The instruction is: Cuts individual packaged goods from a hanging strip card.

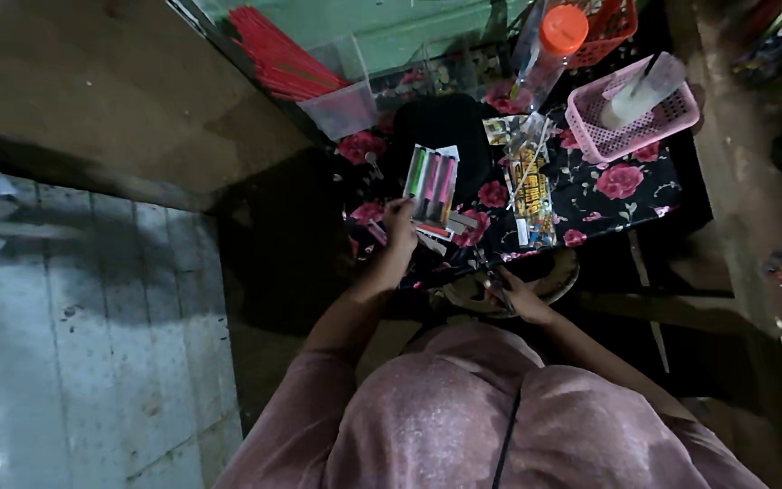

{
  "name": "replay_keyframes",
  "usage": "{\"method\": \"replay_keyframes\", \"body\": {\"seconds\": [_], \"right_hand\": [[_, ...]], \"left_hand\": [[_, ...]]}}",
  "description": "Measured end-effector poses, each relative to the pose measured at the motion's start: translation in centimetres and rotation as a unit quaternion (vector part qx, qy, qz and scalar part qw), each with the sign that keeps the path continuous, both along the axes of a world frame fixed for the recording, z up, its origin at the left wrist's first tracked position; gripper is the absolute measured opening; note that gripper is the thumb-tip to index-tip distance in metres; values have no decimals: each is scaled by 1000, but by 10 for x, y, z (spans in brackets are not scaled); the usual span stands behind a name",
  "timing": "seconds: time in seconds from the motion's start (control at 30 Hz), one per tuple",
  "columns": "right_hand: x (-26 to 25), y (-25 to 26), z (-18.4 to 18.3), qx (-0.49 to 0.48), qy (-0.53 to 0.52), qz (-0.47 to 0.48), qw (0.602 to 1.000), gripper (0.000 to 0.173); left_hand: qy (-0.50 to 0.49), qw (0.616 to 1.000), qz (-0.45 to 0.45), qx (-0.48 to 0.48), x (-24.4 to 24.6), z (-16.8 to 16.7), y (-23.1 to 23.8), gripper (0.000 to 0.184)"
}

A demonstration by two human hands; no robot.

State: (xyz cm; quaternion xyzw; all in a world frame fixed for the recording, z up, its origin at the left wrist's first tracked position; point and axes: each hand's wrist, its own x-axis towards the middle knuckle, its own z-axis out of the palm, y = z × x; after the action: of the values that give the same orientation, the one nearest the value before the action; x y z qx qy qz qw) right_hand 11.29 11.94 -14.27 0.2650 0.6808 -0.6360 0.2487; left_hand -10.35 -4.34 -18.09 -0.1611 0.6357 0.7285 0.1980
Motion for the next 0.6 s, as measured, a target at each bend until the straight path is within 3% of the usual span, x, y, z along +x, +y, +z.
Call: {"method": "replay_keyframes", "body": {"seconds": [0.1, 0.2, 0.3, 0.43, 0.6], "right_hand": [[-3, -7, 3, -37, -34, 40, 998, 46], [1, -8, 9, -38, -68, 117, 990, 48], [13, -7, 13, -54, -54, 104, 992, 51], [13, -9, 25, -22, -7, 55, 998, 58], [-11, -9, 47, 35, 67, 28, 997, 59]], "left_hand": [[-59, 992, -92, -62, 13, -3, 12, 41], [-137, 980, -143, 9, 6, -18, 23, 49], [-161, 972, -164, 59, 8, -4, 29, 36], [-114, 974, -181, 73, 18, 31, 32, 29], [-21, 981, -174, 86, 26, 62, 36, 36]]}}
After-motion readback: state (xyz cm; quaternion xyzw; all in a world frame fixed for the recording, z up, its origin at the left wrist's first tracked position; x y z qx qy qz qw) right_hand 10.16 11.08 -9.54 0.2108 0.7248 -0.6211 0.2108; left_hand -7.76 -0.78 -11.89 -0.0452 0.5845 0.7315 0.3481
